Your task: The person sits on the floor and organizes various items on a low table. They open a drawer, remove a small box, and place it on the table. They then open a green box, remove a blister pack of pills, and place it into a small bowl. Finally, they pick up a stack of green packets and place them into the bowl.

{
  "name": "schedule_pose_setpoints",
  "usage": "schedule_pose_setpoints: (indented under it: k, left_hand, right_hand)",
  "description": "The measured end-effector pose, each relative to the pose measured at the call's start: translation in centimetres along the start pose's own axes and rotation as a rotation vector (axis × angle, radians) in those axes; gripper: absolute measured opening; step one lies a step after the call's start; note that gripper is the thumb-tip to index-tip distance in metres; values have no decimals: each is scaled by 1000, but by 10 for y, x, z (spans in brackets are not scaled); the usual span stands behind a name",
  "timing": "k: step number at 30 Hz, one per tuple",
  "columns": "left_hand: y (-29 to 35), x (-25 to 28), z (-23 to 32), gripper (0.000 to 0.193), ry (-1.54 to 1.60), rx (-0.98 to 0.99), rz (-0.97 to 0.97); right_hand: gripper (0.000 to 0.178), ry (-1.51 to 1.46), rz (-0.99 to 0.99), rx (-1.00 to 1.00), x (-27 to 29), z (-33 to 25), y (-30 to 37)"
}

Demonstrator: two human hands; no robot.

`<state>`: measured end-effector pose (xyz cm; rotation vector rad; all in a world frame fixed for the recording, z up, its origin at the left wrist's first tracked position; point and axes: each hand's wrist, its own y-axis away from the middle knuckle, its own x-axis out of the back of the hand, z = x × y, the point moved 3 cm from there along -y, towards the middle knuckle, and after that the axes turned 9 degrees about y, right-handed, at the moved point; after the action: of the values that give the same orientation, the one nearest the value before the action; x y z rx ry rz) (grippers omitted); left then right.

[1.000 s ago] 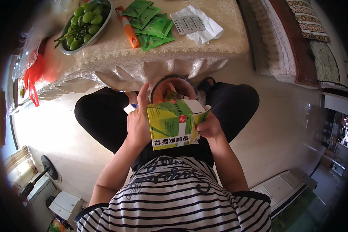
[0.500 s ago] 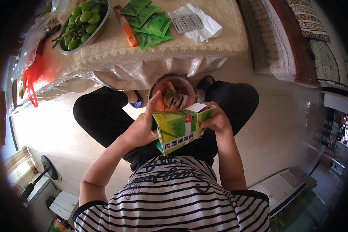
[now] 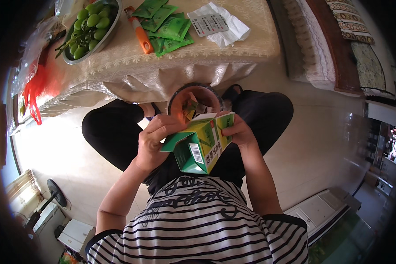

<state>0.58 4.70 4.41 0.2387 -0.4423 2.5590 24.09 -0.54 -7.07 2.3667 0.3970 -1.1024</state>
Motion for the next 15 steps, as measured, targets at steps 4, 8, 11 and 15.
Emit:
schedule_pose_setpoints:
  k: [4, 8, 11, 15]
  left_hand:
    - [3, 0, -4, 19, 444, 392, -17]
    - [4, -3, -11, 22, 748, 597, 224]
    - [4, 4, -12, 12, 58, 363, 213]
    - [9, 0, -19, 5, -259, 181, 286]
  right_hand:
    - [34, 159, 12, -65, -4, 2, 0]
    - [33, 407, 131, 5, -22, -9, -6]
    - [37, 1133, 522, 182, -29, -24, -7]
    - [45, 1575, 579, 535, -104, -48, -9]
